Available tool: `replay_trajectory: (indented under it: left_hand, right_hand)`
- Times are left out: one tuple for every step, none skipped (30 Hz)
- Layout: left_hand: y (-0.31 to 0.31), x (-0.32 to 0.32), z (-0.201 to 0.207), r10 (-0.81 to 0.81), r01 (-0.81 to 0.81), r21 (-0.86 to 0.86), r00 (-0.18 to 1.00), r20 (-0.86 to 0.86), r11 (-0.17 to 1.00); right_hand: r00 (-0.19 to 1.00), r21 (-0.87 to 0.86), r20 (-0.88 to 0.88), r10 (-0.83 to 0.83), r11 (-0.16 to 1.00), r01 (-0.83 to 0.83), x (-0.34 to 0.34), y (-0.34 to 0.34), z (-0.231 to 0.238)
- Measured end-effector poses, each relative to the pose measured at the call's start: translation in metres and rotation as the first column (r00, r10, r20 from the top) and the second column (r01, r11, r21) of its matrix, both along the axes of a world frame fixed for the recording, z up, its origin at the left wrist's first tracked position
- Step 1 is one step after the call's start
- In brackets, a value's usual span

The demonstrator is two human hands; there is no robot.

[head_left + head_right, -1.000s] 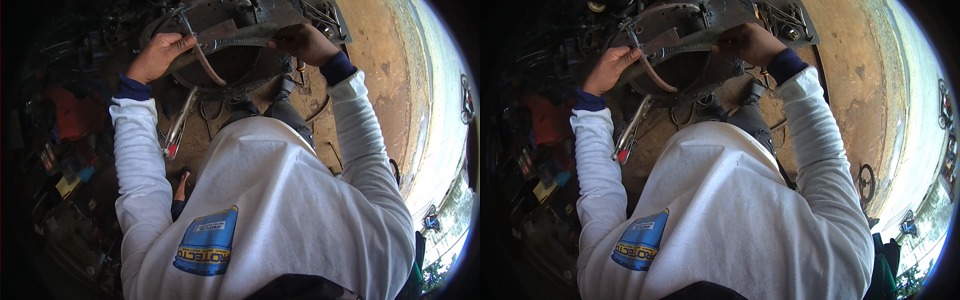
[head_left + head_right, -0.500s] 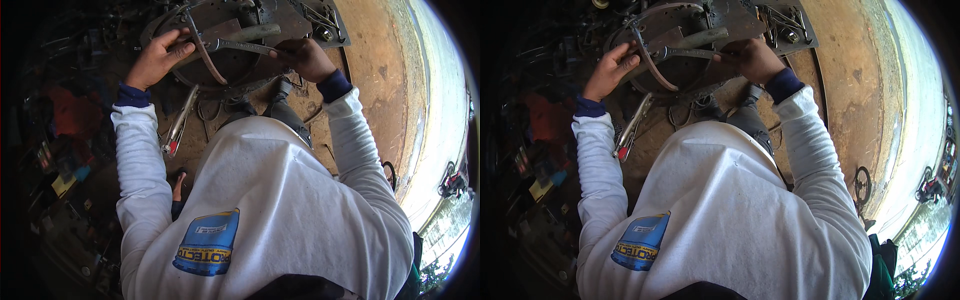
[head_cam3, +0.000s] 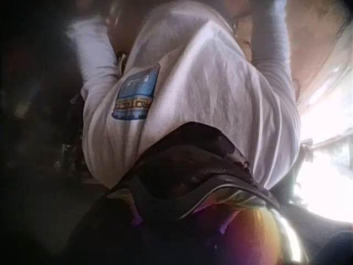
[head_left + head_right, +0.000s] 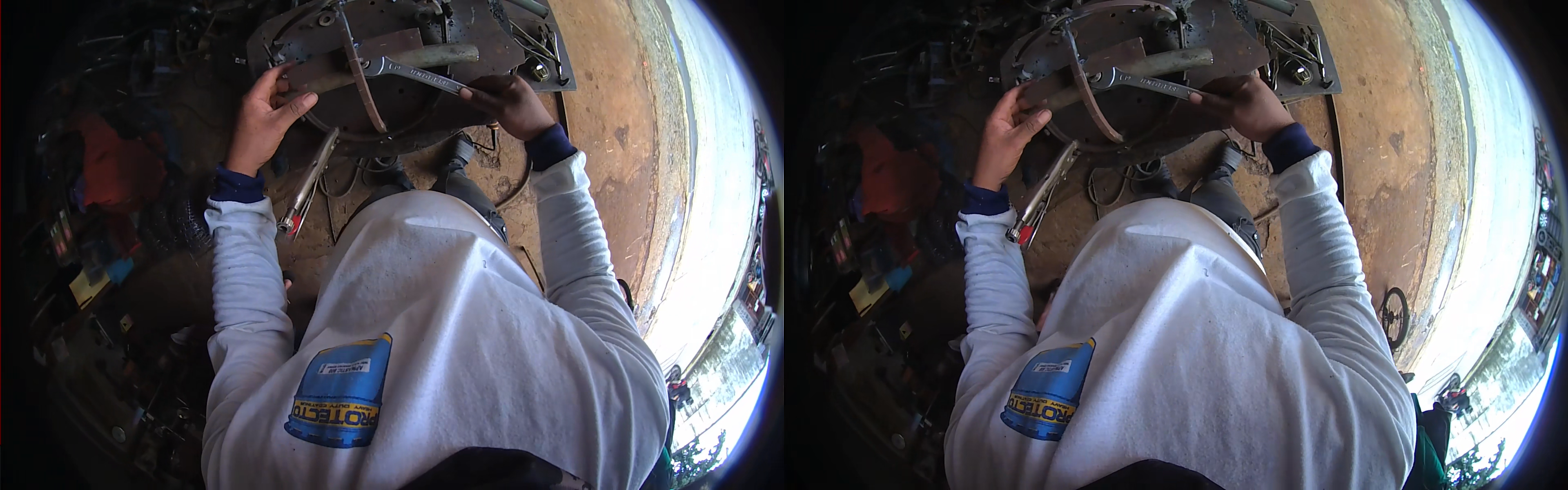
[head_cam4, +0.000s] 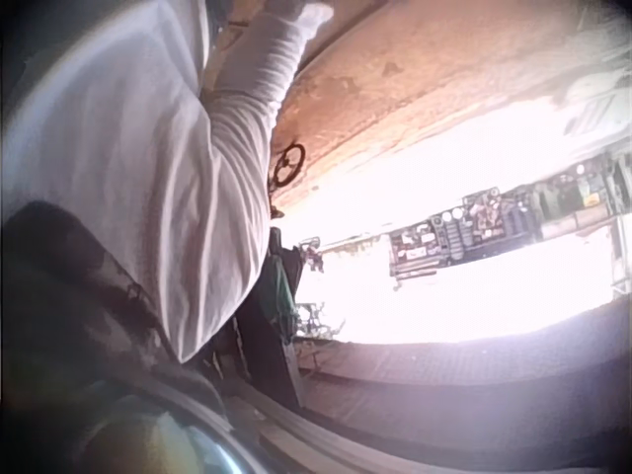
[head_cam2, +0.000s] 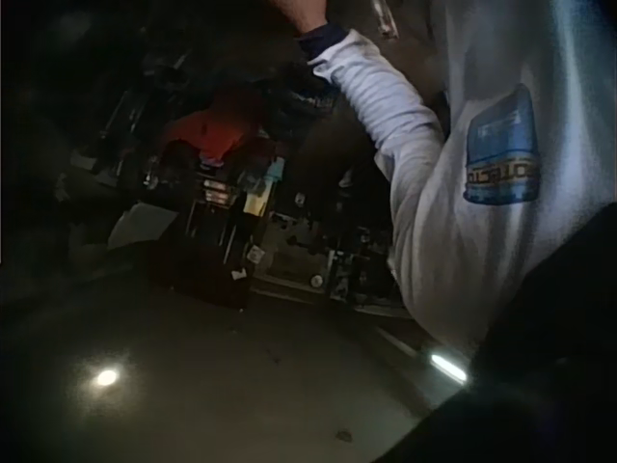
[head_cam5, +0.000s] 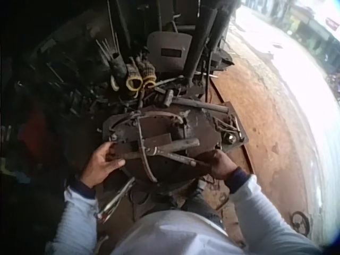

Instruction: The person picks up several locking pliers, then uses a ruler to measure a metal piece clamped to a circular fabrication jig.

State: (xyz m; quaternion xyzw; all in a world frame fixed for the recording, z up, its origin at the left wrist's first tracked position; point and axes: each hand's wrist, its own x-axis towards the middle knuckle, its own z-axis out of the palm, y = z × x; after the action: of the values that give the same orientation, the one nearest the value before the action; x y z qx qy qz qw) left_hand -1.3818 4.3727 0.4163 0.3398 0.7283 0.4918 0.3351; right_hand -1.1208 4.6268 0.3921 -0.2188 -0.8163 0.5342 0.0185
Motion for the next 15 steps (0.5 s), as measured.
replay_trajectory:
  left_hand:
    - [-0.001,0.002,-0.001,-0.005,0.005,0.014,0.998,0.055,1.000]
    - [-0.002,0.004,-0.001,-0.012,0.009,0.029,0.994,0.109,1.000]
    - [0.000,0.008,0.002,-0.003,0.000,0.034,0.994,0.109,0.999]
    - [0.003,0.013,0.007,0.011,-0.018,0.042,0.986,0.165,0.999]
    - [0.004,0.014,0.010,0.023,-0.035,0.050,0.975,0.220,0.998]
    - [0.001,0.014,0.008,0.030,-0.044,0.057,0.974,0.223,0.997]
    - [0.000,0.012,0.003,0.043,-0.057,0.051,0.969,0.245,0.997]
    - [-0.002,0.011,0.001,0.054,-0.068,0.045,0.962,0.268,0.997]
    - [-0.001,0.013,0.000,0.054,-0.071,0.054,0.960,0.273,0.996]
    - [0.000,0.015,-0.001,0.060,-0.084,0.066,0.949,0.309,0.994]
    - [0.001,0.017,-0.002,0.065,-0.098,0.077,0.936,0.345,0.992]
    - [0.001,0.019,-0.004,0.064,-0.098,0.082,0.934,0.351,0.992]
    - [0.001,0.020,-0.005,0.089,-0.128,0.086,0.928,0.361,0.988]
    - [0.002,0.021,-0.007,0.114,-0.157,0.089,0.922,0.370,0.984]
    - [0.003,0.022,-0.010,0.103,-0.147,0.089,0.920,0.377,0.985]
  right_hand:
    - [1.000,0.003,-0.001,0.015,1.000,-0.015,-0.001,0.002,0.003]
    - [0.999,0.042,0.038,0.006,0.999,-0.007,-0.002,0.004,0.009]
    - [0.997,0.084,0.077,-0.011,0.996,0.004,-0.001,0.007,0.013]
    - [0.999,0.101,0.038,-0.001,0.995,-0.002,0.002,0.011,0.009]
    - [0.999,0.107,0.038,0.005,0.994,-0.009,0.003,0.013,0.011]
    - [0.993,0.185,0.105,0.047,0.981,-0.066,0.005,0.013,0.016]
    - [0.981,0.258,0.175,0.082,0.958,-0.126,0.007,0.011,0.022]
    - [0.986,0.190,0.161,0.052,0.978,-0.083,0.010,0.008,0.023]
    - [0.985,0.198,0.167,0.053,0.976,-0.086,0.015,0.005,0.022]
    - [0.995,0.231,0.105,0.006,0.972,-0.030,0.021,0.002,0.020]
    - [0.998,0.259,0.040,-0.040,0.965,0.028,0.026,0.000,0.018]
    - [0.997,0.269,0.048,-0.062,0.962,0.047,0.030,-0.002,0.015]
    - [0.997,0.273,0.052,-0.062,0.961,0.046,0.032,0.000,0.015]
    - [0.998,0.287,-0.009,-0.061,0.956,0.061,0.031,0.000,0.014]
    - [0.995,0.298,-0.068,-0.068,0.951,0.085,0.032,-0.002,0.013]
